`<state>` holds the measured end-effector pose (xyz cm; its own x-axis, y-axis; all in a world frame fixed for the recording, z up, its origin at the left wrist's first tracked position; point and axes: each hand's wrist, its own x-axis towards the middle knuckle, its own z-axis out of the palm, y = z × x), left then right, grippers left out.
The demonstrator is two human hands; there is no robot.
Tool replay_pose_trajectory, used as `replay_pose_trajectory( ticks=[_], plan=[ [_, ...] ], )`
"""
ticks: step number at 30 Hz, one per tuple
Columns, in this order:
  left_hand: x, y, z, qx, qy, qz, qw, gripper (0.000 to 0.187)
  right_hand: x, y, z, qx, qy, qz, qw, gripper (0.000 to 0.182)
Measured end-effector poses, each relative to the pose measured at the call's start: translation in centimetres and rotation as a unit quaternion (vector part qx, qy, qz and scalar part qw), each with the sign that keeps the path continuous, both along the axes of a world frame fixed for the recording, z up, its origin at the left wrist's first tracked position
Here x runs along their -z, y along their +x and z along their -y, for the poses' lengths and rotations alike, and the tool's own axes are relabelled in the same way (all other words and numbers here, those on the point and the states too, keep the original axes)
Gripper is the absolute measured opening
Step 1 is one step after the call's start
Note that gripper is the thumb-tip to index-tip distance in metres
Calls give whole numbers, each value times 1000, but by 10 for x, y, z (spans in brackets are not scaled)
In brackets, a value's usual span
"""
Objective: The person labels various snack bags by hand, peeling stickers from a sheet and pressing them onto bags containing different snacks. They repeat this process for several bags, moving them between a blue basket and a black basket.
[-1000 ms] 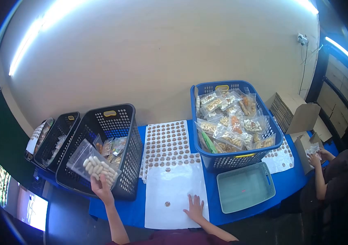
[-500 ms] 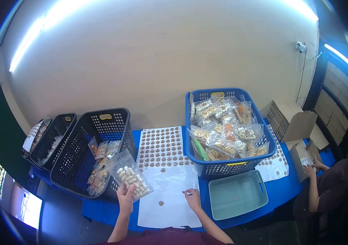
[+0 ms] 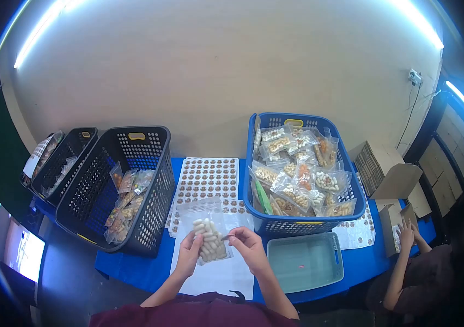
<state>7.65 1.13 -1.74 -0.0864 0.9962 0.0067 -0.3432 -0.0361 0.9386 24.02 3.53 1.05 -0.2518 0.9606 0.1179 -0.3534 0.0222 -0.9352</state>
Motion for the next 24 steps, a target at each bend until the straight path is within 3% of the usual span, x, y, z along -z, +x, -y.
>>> replay_pose_trajectory(
  ticks=[3,7,11,17,24],
  plan=[
    [-4,3,-2,35,0,6,999,28,7,-3,-2,-7,31,60,998,10],
    [-11,4,-4,61,21,-53,997,27,-2,-5,-3,66,103,189,974,11],
    [-4,5,-10,79,20,-41,996,27,-9,-10,-2,110,91,171,975,17],
    [-8,5,-15,99,23,-64,993,31,-15,-7,-3,129,109,242,956,29],
    [-7,-2,-17,134,23,-93,986,32,-22,-2,-6,106,113,259,953,30]
  ],
)
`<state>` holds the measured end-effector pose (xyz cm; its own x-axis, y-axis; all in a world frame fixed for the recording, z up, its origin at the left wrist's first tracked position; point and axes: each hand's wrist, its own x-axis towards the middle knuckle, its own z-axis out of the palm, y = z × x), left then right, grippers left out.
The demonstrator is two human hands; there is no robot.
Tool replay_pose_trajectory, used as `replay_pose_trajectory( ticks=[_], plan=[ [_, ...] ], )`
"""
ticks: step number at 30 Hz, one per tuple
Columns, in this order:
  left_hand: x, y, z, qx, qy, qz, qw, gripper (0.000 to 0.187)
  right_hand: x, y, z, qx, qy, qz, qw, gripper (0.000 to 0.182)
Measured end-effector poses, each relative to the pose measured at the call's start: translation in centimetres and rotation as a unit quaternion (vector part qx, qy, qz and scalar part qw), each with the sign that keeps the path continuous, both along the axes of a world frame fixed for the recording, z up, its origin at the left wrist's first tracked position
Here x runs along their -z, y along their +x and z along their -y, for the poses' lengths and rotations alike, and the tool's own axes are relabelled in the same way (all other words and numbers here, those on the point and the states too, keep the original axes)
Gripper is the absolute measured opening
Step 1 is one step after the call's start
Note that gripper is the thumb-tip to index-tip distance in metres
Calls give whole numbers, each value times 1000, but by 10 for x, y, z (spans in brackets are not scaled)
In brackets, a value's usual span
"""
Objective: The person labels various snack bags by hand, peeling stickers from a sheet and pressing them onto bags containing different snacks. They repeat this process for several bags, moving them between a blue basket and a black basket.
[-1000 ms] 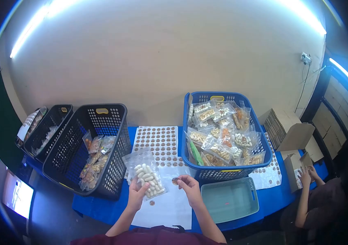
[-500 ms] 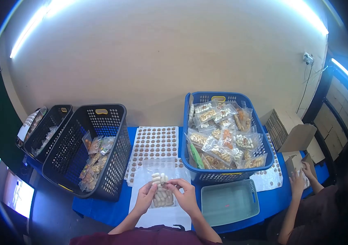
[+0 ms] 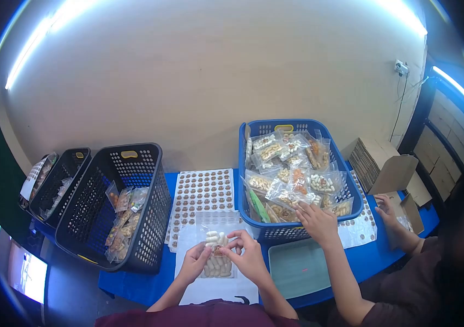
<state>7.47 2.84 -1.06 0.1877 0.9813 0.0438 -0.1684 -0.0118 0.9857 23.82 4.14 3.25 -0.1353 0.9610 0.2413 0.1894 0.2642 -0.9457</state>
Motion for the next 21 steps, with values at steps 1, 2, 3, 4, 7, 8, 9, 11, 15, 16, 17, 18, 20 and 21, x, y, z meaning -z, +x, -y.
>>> replay_pose_trajectory(
  ticks=[1,2,3,4,7,8,9,11,15,16,17,18,20,21],
  plan=[
    [-3,0,1,2,-6,12,1000,31,3,0,-2,-9,-3,-9,1000,31],
    [-6,0,2,3,-14,24,1000,31,4,0,-3,-18,-7,-19,1000,31],
    [-7,0,3,8,-11,23,1000,31,4,0,-2,-17,-13,-18,1000,32],
    [-9,0,3,14,-9,22,1000,31,3,0,-2,-15,-19,-18,1000,32],
    [-7,2,3,11,15,29,999,32,-6,-2,1,3,-39,-1,999,34],
    [-6,2,3,7,25,33,999,32,-9,-4,3,12,-45,7,999,35],
    [-6,2,3,9,22,38,999,32,-11,-6,5,34,-16,43,998,35],
    [-7,2,3,12,14,48,999,33,-12,-10,8,77,40,116,989,37],
    [-7,-1,1,3,1,63,998,33,4,-14,6,160,125,92,975,39],
    [-12,-3,1,7,-9,63,998,33,8,-14,3,151,90,3,984,39],
    [-15,-5,1,10,-20,63,998,33,10,-13,2,139,55,-85,985,39],
    [-14,-5,2,14,-22,49,998,33,11,-16,3,112,14,-146,983,37],
    [-12,-3,3,21,-4,41,999,34,23,-19,1,35,-40,-166,985,32],
    [-11,-1,4,25,5,38,999,34,30,-19,1,-3,-67,-175,982,30]
  ],
)
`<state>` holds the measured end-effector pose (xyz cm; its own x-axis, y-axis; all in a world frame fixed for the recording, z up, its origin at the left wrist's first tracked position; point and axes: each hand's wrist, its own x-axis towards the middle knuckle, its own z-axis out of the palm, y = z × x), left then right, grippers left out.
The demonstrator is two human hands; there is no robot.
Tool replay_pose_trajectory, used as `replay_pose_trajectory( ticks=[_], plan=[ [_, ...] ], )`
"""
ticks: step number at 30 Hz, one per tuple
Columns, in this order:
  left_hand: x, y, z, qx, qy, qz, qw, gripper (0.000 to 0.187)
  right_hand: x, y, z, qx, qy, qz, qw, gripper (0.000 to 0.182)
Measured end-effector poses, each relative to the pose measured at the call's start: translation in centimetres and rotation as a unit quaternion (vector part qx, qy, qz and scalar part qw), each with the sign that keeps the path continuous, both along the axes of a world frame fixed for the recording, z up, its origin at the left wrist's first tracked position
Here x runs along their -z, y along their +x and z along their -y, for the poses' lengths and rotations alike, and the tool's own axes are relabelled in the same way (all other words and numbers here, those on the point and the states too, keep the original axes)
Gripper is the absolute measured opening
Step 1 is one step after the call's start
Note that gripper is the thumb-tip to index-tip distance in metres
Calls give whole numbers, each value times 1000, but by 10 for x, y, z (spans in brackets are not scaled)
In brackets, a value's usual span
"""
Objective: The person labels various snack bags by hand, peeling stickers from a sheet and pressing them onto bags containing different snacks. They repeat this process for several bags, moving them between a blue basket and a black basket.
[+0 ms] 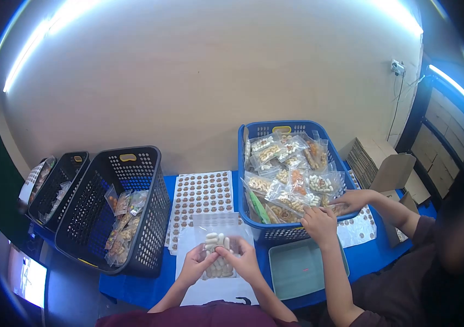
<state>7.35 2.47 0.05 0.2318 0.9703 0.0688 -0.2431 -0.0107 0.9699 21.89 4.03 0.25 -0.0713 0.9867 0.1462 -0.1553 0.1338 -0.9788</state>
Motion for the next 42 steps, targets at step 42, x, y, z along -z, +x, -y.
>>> replay_pose_trajectory(
  ticks=[42],
  plan=[
    [21,0,7,-46,-34,35,998,31,22,-13,12,-4,-12,-32,999,21]
  ],
)
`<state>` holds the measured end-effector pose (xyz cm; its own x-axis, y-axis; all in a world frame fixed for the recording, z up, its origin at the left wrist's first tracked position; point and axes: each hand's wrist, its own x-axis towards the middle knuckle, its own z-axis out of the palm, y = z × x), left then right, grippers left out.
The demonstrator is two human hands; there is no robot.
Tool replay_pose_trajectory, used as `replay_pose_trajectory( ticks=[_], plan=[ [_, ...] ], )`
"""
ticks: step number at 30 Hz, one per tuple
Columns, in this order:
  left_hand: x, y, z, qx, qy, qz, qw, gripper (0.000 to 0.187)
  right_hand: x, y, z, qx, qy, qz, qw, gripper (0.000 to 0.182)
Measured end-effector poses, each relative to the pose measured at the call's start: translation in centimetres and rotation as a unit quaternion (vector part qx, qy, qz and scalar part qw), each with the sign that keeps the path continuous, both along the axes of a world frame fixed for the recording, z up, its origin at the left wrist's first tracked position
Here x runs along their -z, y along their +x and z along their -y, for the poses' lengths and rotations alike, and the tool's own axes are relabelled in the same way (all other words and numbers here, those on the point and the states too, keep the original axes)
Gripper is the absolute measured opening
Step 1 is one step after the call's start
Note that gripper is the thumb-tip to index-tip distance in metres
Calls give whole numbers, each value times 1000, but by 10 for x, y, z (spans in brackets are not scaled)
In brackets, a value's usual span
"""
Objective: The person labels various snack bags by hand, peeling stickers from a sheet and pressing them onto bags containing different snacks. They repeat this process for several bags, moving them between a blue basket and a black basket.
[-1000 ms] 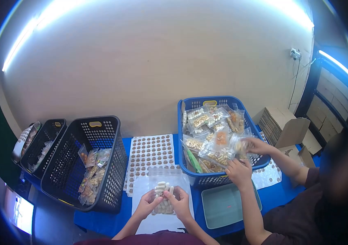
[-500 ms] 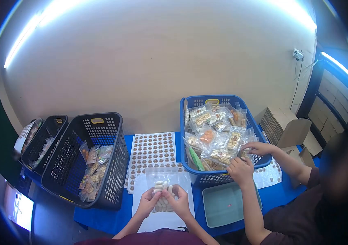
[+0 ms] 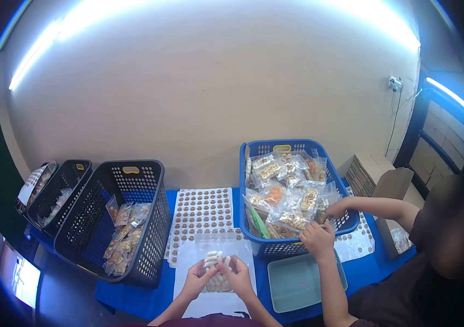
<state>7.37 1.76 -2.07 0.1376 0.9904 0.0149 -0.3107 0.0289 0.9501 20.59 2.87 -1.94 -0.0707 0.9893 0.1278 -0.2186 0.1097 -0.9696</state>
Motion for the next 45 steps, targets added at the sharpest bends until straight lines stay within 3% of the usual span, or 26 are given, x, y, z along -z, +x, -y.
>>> replay_pose_trajectory(
  ticks=[2,12,19,22,29,34,38,41,44,45],
  plan=[
    [-1,1,-3,-44,-27,12,999,28,1,-4,1,-14,14,28,999,22],
    [25,-2,-8,-71,-43,-2,997,29,24,-2,0,-50,37,123,990,29],
    [3,-4,-5,60,-88,-41,993,33,14,9,-1,-13,-39,28,999,19],
    [9,5,-5,81,-90,20,992,38,22,17,-6,1,-60,49,997,18],
    [8,2,-10,133,-98,-19,986,43,25,15,-8,23,-64,-33,997,23],
    [24,-3,-12,61,-78,-40,994,39,22,17,-9,-41,-80,6,996,26],
    [25,-7,-15,-15,-39,-35,999,34,43,9,-9,-99,-100,-10,990,45],
    [31,-13,-18,-3,-37,-65,997,30,32,3,-2,-108,-111,16,988,48],
    [32,-13,-12,-4,-40,-102,994,29,9,1,7,-93,-93,-2,991,26],
    [38,-10,-11,-19,-21,-100,995,29,12,3,3,-109,-105,48,987,28]
  ],
)
